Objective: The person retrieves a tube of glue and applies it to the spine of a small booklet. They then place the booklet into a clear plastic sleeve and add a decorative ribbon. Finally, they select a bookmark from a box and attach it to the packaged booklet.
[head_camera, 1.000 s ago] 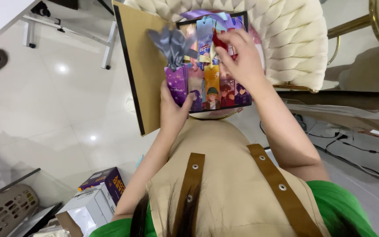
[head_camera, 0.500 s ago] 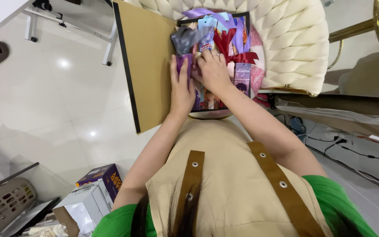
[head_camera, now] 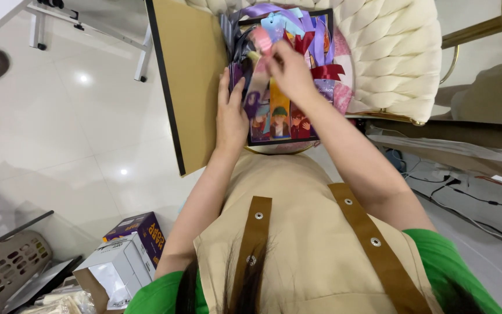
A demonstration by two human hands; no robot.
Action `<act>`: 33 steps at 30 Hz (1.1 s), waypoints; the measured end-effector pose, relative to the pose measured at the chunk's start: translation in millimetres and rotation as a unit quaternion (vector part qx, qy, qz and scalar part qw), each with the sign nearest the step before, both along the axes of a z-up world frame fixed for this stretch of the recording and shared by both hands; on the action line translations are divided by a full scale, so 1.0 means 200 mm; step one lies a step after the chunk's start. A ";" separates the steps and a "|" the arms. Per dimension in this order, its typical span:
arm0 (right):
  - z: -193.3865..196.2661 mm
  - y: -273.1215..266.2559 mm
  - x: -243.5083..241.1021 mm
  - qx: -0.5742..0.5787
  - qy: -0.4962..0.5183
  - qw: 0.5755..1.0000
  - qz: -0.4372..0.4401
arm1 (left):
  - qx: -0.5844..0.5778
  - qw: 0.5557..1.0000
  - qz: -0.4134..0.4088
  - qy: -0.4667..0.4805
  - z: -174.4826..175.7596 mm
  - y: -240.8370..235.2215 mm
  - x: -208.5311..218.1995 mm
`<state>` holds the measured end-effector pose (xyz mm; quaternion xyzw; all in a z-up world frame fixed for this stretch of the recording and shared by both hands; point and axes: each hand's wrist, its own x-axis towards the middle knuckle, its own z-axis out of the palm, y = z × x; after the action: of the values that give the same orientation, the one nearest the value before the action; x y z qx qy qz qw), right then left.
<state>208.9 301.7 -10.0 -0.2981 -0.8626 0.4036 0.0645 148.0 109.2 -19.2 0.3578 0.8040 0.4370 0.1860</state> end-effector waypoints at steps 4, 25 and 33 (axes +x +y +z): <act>0.22 0.09 0.08 -0.036 0.115 0.992 0.030 | 0.061 0.998 -0.004 0.028 0.09 0.01 0.01; 0.11 0.10 0.20 0.144 -0.020 0.989 0.042 | 0.045 0.986 0.113 -0.111 0.17 -0.04 0.02; -0.05 0.06 0.15 0.203 -0.148 0.968 0.010 | 0.092 0.956 0.131 -0.244 0.14 -0.09 0.05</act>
<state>238.2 313.7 -20.5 -0.3262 -0.9296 0.1715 -0.0091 157.0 90.3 8.4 0.1472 0.7302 0.6039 0.2837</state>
